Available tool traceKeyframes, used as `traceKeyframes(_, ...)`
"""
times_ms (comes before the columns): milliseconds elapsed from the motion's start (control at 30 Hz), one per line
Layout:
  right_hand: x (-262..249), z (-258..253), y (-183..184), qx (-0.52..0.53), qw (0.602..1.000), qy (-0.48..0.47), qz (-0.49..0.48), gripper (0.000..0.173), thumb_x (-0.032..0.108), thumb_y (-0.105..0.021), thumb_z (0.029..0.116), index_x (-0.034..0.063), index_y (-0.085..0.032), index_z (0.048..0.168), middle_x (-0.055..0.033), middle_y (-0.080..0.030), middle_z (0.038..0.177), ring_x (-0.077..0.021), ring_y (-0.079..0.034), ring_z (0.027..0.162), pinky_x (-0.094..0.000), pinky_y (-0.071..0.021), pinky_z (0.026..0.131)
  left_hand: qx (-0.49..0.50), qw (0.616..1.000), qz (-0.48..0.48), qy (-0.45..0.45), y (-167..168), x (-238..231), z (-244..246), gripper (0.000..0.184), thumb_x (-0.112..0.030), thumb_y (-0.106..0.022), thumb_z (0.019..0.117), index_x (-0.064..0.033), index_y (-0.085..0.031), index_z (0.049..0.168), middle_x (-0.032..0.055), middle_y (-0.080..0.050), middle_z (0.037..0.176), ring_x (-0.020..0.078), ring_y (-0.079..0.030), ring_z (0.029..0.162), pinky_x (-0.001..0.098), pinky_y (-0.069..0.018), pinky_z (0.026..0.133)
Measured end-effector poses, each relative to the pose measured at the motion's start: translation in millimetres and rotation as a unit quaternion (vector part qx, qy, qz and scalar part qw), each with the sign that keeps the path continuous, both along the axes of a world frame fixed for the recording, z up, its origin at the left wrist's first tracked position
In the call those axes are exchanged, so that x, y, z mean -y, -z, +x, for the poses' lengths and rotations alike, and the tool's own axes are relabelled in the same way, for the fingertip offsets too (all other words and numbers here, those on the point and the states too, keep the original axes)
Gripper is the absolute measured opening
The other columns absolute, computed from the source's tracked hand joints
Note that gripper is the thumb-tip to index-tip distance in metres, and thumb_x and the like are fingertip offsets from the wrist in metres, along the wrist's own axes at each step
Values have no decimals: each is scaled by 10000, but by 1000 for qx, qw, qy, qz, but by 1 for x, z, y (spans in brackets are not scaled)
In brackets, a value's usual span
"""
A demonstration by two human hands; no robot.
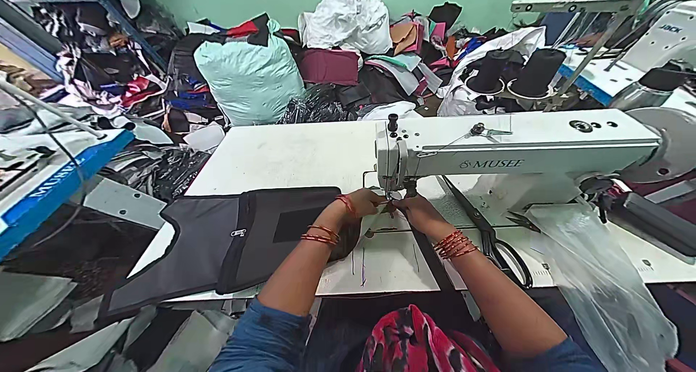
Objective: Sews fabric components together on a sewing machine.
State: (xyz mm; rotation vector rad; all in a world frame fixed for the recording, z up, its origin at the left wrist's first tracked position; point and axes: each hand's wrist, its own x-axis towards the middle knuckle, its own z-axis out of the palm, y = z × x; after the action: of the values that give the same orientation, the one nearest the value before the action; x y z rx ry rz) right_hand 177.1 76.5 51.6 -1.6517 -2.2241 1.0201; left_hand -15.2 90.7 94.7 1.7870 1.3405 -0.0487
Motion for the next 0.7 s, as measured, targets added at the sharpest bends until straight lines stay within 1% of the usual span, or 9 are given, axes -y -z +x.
traceKeyframes(67,3,-4,-4,10,1000,-11,-3,367,15,-445,1041,33,-661,1337,-233,-575,1386,-334,-554,1297,-440,-421,1114,85,995,-38,-45,10,-4,-14,363,50,-565,986,35,-599,1347,172,-626,1267,140,-589,1081,318,-464,982)
traceKeyframes(133,8,-11,-5,32,999,-25,4,363,0,-458,1027,8,-658,1330,-255,-578,1363,-359,-561,1283,-456,-432,1104,121,990,-47,-64,13,1,-13,343,72,-555,979,50,-603,1318,153,-625,1245,99,-586,1036,286,-474,947)
traceKeyframes(233,18,-28,-10,40,999,15,-19,328,40,-463,1047,-21,-655,1305,-252,-585,1339,-358,-571,1268,-455,-442,1097,88,994,-30,-51,9,13,-3,381,13,-548,1010,34,-576,1390,201,-616,1343,195,-599,1178,365,-450,1035)
traceKeyframes(300,21,-30,-9,13,999,45,-12,324,60,-466,1051,-19,-660,1298,-249,-608,1316,-352,-580,1259,-458,-441,1094,92,995,-29,-29,7,17,-4,385,-130,-527,1068,36,-559,1414,208,-603,1394,228,-591,1270,390,-423,1109)
traceKeyframes(367,23,-27,-3,-36,997,75,3,305,36,-487,1029,-26,-661,1271,-234,-650,1260,-331,-612,1208,-455,-457,1068,88,995,20,-35,12,17,-8,421,-285,-468,1103,64,-649,1254,221,-654,1229,261,-607,1137,444,-437,1031)
traceKeyframes(400,24,-26,-1,-53,995,89,10,300,21,-489,1016,-32,-642,1268,-219,-668,1214,-308,-638,1150,-440,-482,1029,62,995,62,-36,16,17,-10,418,-281,-453,1108,56,-671,1226,234,-650,1231,307,-592,1170,483,-413,1055)
traceKeyframes(467,25,-25,2,-61,991,117,3,317,34,-499,1023,-17,-581,1326,-178,-676,1121,-254,-661,1010,-393,-520,926,-7,990,141,-18,29,18,-9,356,-196,-500,1080,-82,-651,1382,201,-549,1468,371,-429,1429,535,-270,1206)
traceKeyframes(533,25,-24,2,-74,987,139,-5,352,28,-531,1007,-7,-559,1356,-157,-677,1064,-224,-655,930,-365,-528,868,-49,980,192,-9,48,26,-4,425,-195,-507,1066,-201,-567,1487,191,-411,1599,408,-269,1531,580,-171,1246)
traceKeyframes(700,22,-22,2,-82,985,146,-25,395,25,-545,994,-13,-571,1386,-168,-683,1106,-217,-649,970,-352,-514,900,-23,969,234,-77,63,48,11,425,-274,-503,1060,-220,-582,1474,191,-369,1627,430,-240,1539,607,-142,1242)
